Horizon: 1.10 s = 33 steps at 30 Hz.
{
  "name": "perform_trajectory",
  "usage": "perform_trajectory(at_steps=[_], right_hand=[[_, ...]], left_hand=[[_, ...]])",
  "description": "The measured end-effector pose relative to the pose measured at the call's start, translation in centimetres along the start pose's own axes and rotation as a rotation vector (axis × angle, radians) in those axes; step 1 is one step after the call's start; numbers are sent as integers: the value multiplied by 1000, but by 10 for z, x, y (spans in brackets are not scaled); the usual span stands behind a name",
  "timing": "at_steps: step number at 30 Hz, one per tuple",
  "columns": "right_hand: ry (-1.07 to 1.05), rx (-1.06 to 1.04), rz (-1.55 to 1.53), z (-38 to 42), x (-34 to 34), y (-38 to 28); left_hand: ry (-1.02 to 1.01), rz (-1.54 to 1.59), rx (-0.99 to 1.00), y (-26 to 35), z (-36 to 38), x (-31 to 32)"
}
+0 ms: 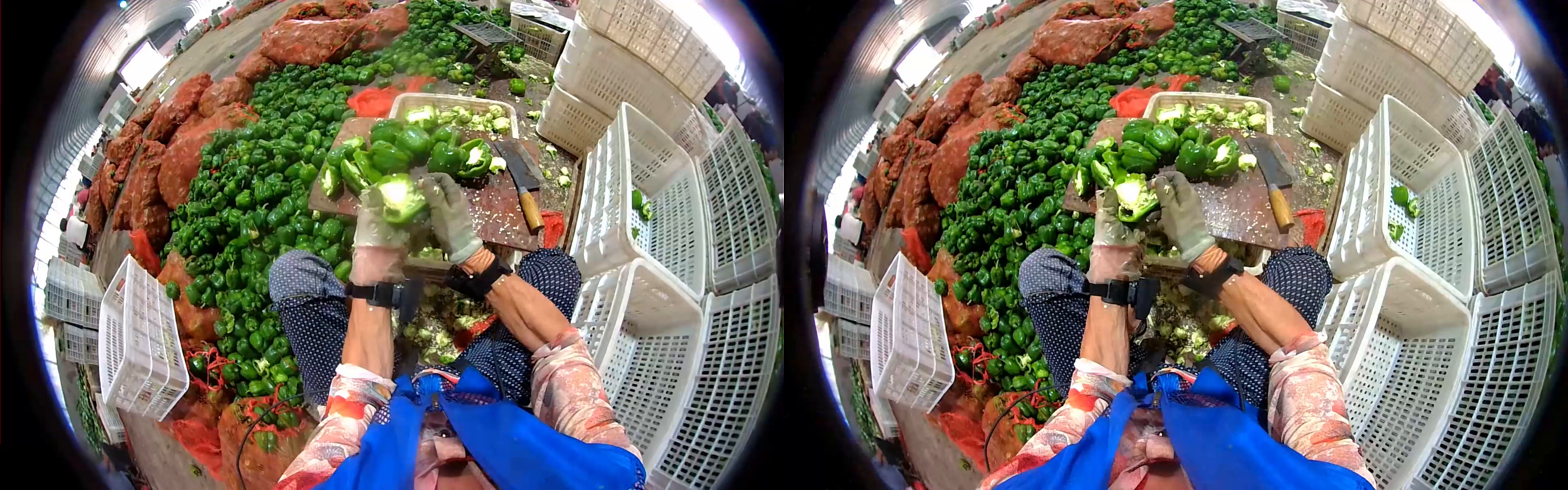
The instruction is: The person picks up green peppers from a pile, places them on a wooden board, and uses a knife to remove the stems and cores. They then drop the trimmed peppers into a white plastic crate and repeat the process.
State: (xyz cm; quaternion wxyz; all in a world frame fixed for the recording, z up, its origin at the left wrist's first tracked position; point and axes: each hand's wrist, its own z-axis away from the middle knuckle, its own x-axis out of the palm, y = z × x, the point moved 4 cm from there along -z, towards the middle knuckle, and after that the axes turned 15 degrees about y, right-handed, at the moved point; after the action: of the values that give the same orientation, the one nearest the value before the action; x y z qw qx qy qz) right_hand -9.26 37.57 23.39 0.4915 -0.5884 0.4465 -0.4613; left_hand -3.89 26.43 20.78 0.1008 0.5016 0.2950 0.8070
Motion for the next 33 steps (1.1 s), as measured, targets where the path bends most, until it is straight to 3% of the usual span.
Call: perform_trajectory(at_steps=[3, 4, 7, 8, 9, 11, 12, 13, 16, 18, 20, 22, 25, 26, 29, 33], right_hand=[[-19, -87, 142, 4, 3, 11], [-63, -82, 111, 9, 6, 20], [-190, -91, 145, 23, 12, 30], [-230, -118, 239, 26, 11, 30], [-227, -155, 278, 21, 7, 27], [-203, -232, 368, 9, -4, 19], [-168, -184, 437, 4, -9, 13], [-164, -282, 496, -1, -9, 8], [-267, -388, 663, 2, -5, -3], [-411, -85, 804, 9, -6, -32], [-509, -87, 975, 8, -6, -31], [-499, -189, 1005, 5, -7, -3], [-377, -422, 984, 11, -1, 9], [-493, -283, 1045, 7, 2, 16], [-464, -293, 895, 9, 3, 11], [-381, -471, 563, 13, -2, -13]], left_hand=[[125, 37, 66, 0, 13, -1], [-64, 223, -69, 6, 14, 5], [192, 109, 194, 18, 9, -7], [160, 30, 269, 26, 6, -11], [109, -7, 203, 30, 2, -13], [267, -195, 111, 39, -16, -24], [329, -346, 207, 45, -2, -6], [265, -652, 504, 48, 4, -2], [-69, -734, 688, 12, -45, -46], [-105, -788, 846, -3, -52, -41], [-6, -537, 248, -17, -33, -26], [13, -546, 143, -16, -7, -7], [-38, -925, 388, -3, 27, 14], [-55, -1078, 493, 0, 30, 16], [-30, -1471, 769, 14, 28, 20], [130, -528, 68, 17, 22, 7]])
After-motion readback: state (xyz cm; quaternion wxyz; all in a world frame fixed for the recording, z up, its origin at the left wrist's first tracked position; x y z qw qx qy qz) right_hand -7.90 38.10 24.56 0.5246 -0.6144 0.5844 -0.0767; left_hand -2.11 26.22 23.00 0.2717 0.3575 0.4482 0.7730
